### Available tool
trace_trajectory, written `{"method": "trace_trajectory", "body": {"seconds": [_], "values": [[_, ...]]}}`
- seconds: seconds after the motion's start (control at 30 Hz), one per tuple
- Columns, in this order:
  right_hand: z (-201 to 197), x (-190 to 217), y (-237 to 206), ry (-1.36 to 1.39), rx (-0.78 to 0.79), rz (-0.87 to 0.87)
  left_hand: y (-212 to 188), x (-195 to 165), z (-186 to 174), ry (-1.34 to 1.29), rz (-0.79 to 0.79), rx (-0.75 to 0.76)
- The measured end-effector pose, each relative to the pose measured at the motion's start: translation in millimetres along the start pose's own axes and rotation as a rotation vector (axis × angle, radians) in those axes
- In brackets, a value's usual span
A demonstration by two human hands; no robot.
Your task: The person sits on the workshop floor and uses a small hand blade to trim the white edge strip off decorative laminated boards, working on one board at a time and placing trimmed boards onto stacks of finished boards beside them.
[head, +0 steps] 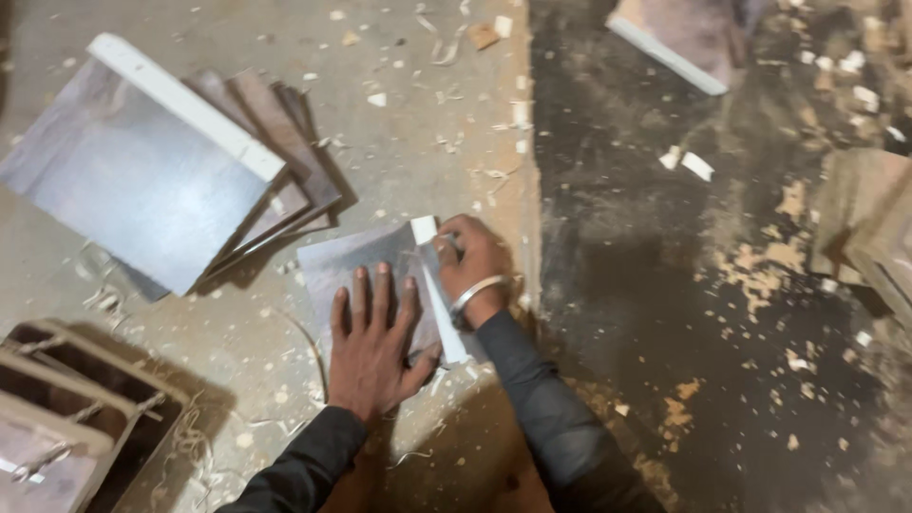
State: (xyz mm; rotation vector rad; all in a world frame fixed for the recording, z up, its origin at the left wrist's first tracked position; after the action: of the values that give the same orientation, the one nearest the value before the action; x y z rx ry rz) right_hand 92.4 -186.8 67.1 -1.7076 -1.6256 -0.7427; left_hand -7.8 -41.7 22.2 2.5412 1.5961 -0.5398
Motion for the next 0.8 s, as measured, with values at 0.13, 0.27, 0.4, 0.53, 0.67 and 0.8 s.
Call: {"method": "trace_trajectory", "body": {"seconds": [0.13, 0.27, 0.4, 0.53, 0.67, 0.8], "values": [[12, -15, 19, -0.010, 0.193, 0.170, -1, 4, 4, 0.008, -0.005, 0.030], [16, -17, 30, 0.035, 0.272, 0.236, -1, 4, 3, 0.007, -0.013, 0.031], [17, -16, 29, -0.029, 0.333, 0.325, 0, 3, -1, 0.013, -0.008, 0.017], [15, -3, 33, -0.044, 0.306, 0.168, 0, 4, 0, -0.015, -0.029, 0.026], [14, -1, 34, 0.006, 0.307, 0.167, -2, 4, 0, -0.029, -0.018, -0.009], [11, 11, 35, 0.027, 0.334, 0.085, -3, 7, 3, -0.023, -0.033, 0.011]]}}
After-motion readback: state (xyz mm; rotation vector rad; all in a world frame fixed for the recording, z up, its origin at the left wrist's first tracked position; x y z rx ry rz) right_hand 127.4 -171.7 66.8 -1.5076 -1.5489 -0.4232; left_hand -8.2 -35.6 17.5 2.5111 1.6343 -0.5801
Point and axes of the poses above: each hand's wrist, its own y-axis towards the middle knuckle, its own z-axis out of the palm, x = y × z, the point moved 7 cm from there along y, towards the middle knuckle, and after that the axes turned 11 degrees about x, right-handed, at the moved point
